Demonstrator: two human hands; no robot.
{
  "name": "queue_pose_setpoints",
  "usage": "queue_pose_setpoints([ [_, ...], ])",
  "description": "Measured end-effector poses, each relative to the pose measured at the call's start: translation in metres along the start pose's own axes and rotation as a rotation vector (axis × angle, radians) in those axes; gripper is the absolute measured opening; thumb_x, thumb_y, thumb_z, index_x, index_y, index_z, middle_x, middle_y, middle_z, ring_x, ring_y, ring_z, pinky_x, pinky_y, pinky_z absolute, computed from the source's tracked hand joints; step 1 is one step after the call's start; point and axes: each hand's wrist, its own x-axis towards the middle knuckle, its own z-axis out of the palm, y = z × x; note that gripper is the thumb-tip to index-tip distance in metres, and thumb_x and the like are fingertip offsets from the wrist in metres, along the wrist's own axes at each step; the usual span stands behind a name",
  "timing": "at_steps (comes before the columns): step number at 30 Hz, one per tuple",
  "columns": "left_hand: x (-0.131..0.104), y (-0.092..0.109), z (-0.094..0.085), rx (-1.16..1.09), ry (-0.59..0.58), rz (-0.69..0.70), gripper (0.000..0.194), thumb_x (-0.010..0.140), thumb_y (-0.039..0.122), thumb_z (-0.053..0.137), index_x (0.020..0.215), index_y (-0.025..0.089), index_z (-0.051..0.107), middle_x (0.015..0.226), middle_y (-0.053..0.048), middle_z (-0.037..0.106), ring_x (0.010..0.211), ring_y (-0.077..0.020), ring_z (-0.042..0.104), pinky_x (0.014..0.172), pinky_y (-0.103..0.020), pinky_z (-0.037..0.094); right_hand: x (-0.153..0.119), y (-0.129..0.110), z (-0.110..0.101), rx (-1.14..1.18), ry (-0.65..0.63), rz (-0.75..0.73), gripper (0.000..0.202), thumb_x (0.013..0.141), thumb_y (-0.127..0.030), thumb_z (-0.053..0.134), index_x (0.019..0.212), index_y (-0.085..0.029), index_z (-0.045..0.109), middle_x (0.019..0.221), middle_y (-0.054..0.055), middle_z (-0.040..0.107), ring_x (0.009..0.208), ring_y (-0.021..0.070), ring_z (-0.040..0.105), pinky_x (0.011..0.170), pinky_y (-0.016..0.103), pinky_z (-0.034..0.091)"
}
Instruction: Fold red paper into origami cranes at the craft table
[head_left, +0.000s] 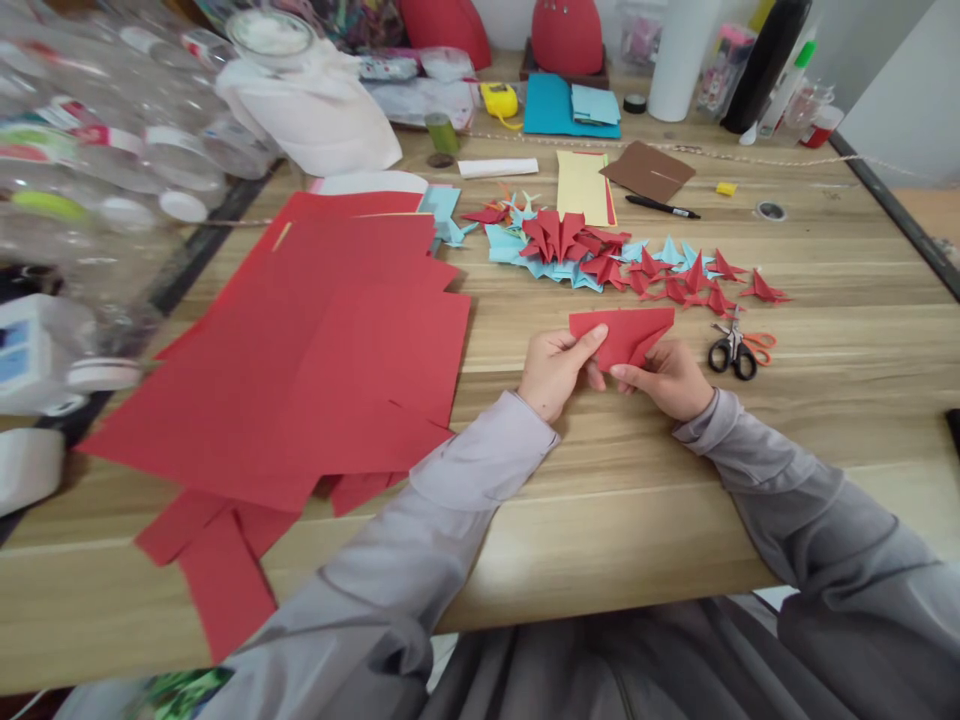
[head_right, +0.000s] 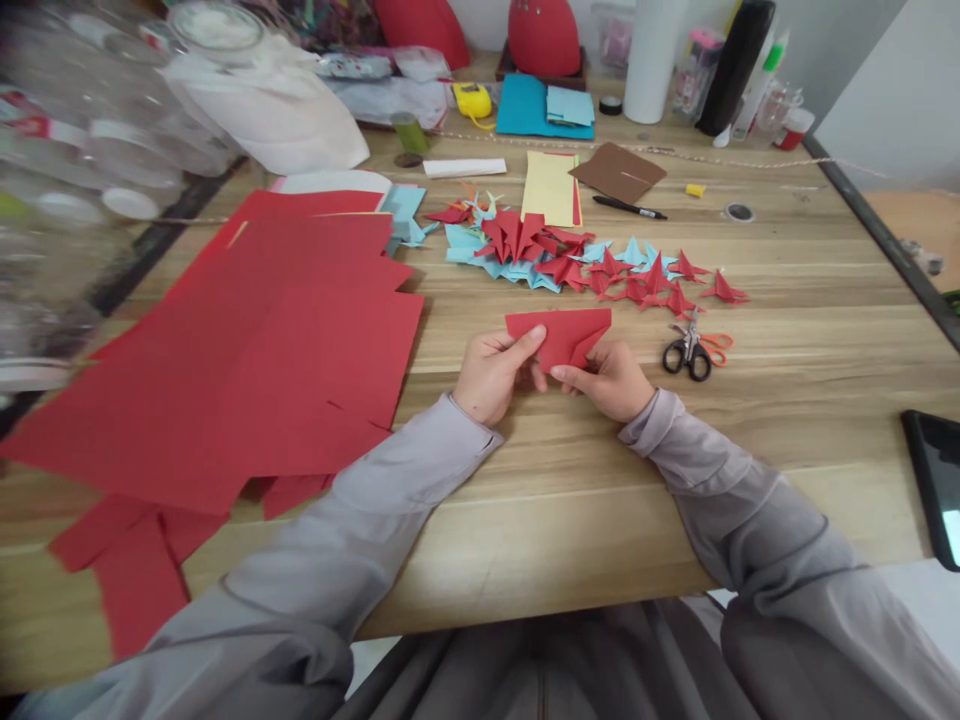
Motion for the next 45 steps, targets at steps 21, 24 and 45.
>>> queue_pose_setpoints([
  [21,0.001,-0.003,0.0,-0.064,0.035,-0.028,0.063,0.073,0.075,0.048,0.061,0.014,0.059,0.044,-0.002,0.055,0.042,-0.0135,0.057,0.039,-0.022,0.044,-0.002,-0.001,0.0,0.024,0.176,0.072,0.049,0.069,-0.061,0.066,0.053,-0.015,0.063,0.047,0.002,0.06,0.041,0.008,0.048,0.041,0.021,0.037],
  [24,0.004,-0.005,-0.002,-0.079,0.048,-0.027,0.065,0.076,0.075,0.041,0.075,0.013,0.062,0.052,-0.004,0.058,0.046,-0.0148,0.059,0.039,-0.023,0.044,-0.001,-0.001,0.0,0.044,0.2,0.08,0.049,0.067,-0.059,0.068,0.049,-0.015,0.061,0.045,0.001,0.059,0.04,0.0078,0.047,0.04,0.021,0.036],
  [45,-0.008,-0.009,-0.002,0.568,0.197,0.711,0.011,0.084,0.028,0.057,0.08,0.019,0.063,0.079,-0.004,0.062,0.077,-0.0158,0.058,0.073,-0.03,0.047,-0.003,0.0,0.001,0.172,0.355,0.049,0.056,0.076,-0.068,0.052,0.059,-0.016,0.062,0.052,0.002,0.059,0.043,0.0095,0.052,0.041,0.022,0.04],
])
